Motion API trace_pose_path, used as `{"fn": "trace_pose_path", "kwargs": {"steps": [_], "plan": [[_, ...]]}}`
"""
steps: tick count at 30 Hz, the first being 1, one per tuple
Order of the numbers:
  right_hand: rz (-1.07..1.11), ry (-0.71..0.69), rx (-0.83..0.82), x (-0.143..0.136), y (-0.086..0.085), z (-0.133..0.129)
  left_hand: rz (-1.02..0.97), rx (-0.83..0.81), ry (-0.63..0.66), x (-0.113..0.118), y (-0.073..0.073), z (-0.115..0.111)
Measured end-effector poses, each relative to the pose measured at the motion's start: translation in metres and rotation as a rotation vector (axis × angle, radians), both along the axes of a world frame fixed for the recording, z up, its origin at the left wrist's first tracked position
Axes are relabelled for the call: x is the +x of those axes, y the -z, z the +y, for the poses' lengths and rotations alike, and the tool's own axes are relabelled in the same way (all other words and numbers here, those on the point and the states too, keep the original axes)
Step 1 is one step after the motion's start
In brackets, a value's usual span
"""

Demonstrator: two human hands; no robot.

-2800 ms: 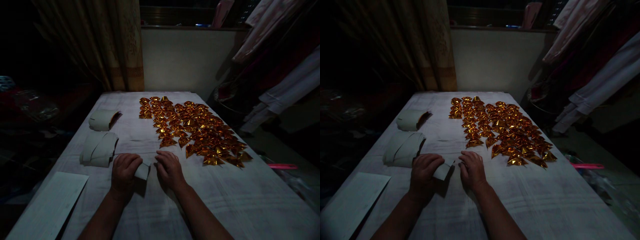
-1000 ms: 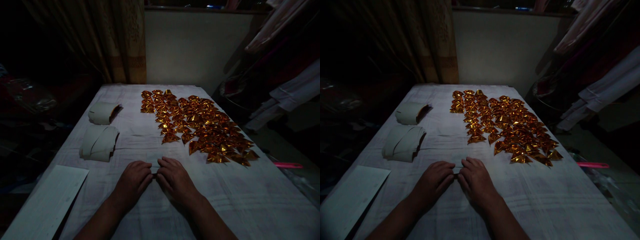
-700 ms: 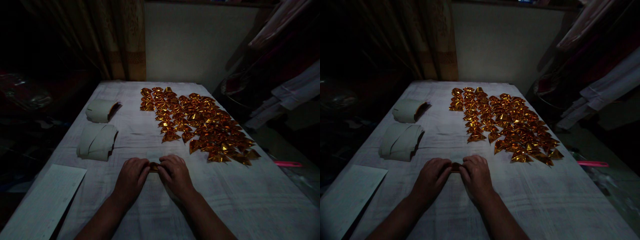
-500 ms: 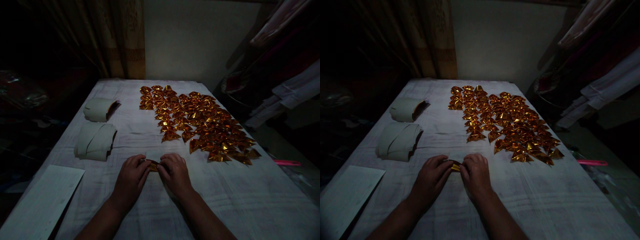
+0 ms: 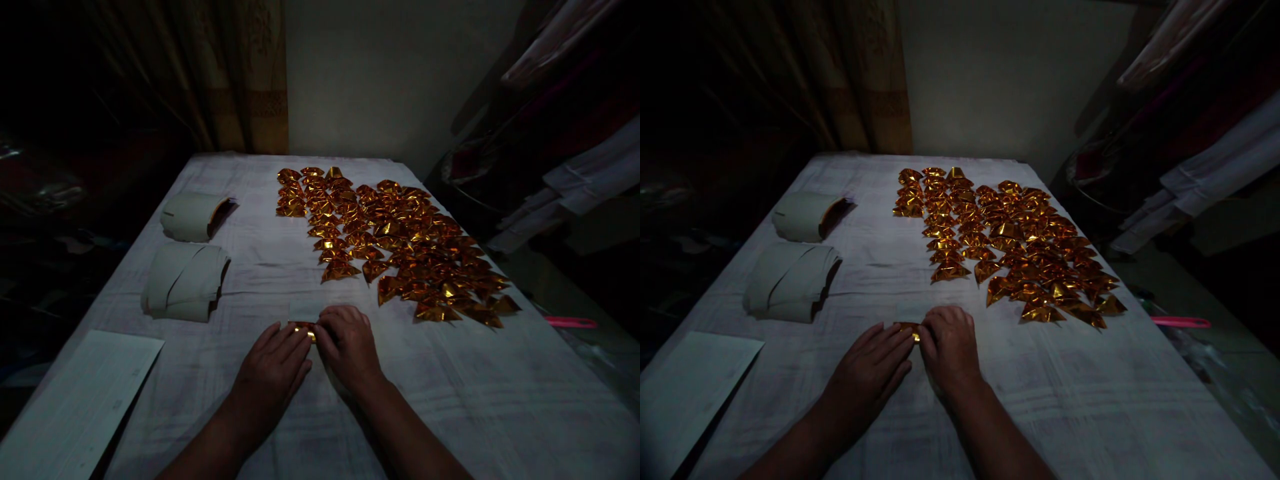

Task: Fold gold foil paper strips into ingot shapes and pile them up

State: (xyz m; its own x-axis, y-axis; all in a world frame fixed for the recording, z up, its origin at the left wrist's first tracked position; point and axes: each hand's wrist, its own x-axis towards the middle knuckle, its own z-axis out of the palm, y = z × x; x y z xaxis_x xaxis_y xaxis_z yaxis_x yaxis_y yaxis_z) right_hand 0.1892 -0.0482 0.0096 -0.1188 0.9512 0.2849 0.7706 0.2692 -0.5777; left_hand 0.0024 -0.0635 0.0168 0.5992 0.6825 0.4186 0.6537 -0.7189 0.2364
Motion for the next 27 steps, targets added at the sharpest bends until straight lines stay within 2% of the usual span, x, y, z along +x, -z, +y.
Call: {"fn": "trace_pose_path", "kwargs": {"steps": [12, 19, 27], "plan": [[-0.01, 0.057, -0.007, -0.0025, -0.0018, -0.0001, 0.022, -0.003, -0.019, 0.001, -0.0008, 0.0002], [-0.026, 0.018, 0.041, -0.0009, 0.004, -0.0009, 0.008, -0.041, -0.043, 0.0023, 0.0021, -0.0014], [-0.12, 0.012, -0.022, -0.0067, -0.0037, -0.0023, -0.012, -0.065, -0.039, 0.0016, 0.0025, -0.0007]]}}
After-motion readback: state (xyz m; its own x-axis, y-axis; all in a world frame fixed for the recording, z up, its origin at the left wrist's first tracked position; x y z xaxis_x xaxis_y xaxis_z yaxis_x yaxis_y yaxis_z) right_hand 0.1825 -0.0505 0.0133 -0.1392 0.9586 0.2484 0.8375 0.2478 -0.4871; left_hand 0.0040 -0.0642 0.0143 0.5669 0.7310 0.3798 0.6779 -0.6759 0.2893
